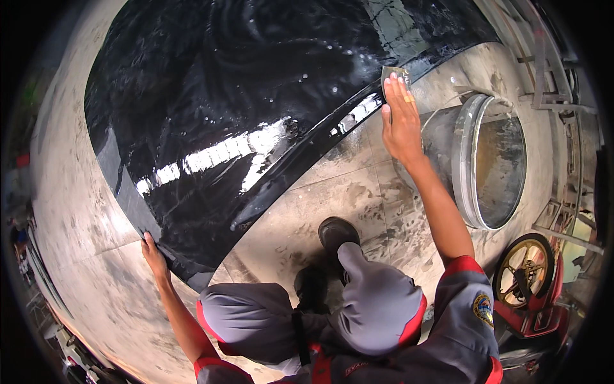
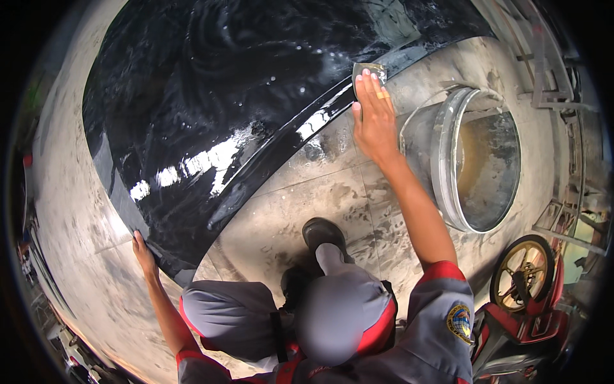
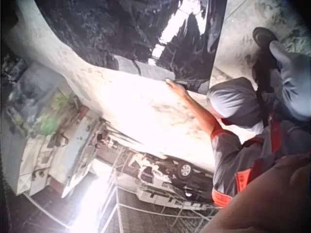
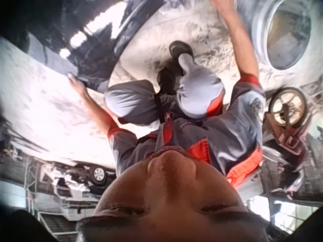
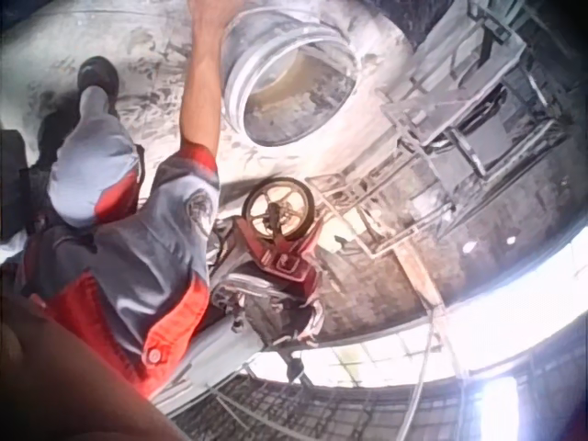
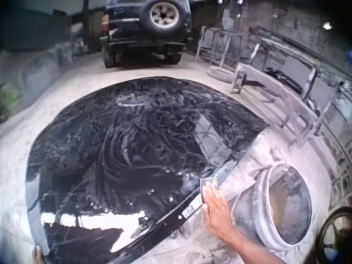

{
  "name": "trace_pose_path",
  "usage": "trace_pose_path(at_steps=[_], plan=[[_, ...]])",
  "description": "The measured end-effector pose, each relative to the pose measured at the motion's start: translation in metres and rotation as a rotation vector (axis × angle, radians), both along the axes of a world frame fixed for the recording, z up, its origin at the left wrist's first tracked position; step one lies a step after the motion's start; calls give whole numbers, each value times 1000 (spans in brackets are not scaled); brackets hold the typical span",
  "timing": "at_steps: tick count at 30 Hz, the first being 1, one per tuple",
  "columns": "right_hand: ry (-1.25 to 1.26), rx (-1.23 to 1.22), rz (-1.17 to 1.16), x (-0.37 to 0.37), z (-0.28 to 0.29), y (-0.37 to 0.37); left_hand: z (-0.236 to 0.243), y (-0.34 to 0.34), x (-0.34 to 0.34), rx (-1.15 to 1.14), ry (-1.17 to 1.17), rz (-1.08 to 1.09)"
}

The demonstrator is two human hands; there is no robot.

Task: The person sands a car hood with a block.

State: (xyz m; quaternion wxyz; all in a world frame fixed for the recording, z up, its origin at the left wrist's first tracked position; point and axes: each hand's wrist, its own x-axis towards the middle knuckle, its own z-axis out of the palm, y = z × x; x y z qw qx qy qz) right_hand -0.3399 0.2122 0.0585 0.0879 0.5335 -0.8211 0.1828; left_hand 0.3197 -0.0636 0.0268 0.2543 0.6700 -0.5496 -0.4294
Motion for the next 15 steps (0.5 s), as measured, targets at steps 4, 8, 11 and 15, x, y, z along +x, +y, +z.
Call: trace_pose_path(at_steps=[4,8,11,15], plan=[[-82,115,160,34,7,10,5,-1,-5,-7,-142,40],[-68,383,713,45,49,-5,14,4,-12,25,-123,-24],[29,663,959,34,78,-37,22,10,-15,-9,-169,-34],[99,888,1152,55,88,-82,21,7,-19,48,-14,-22]])
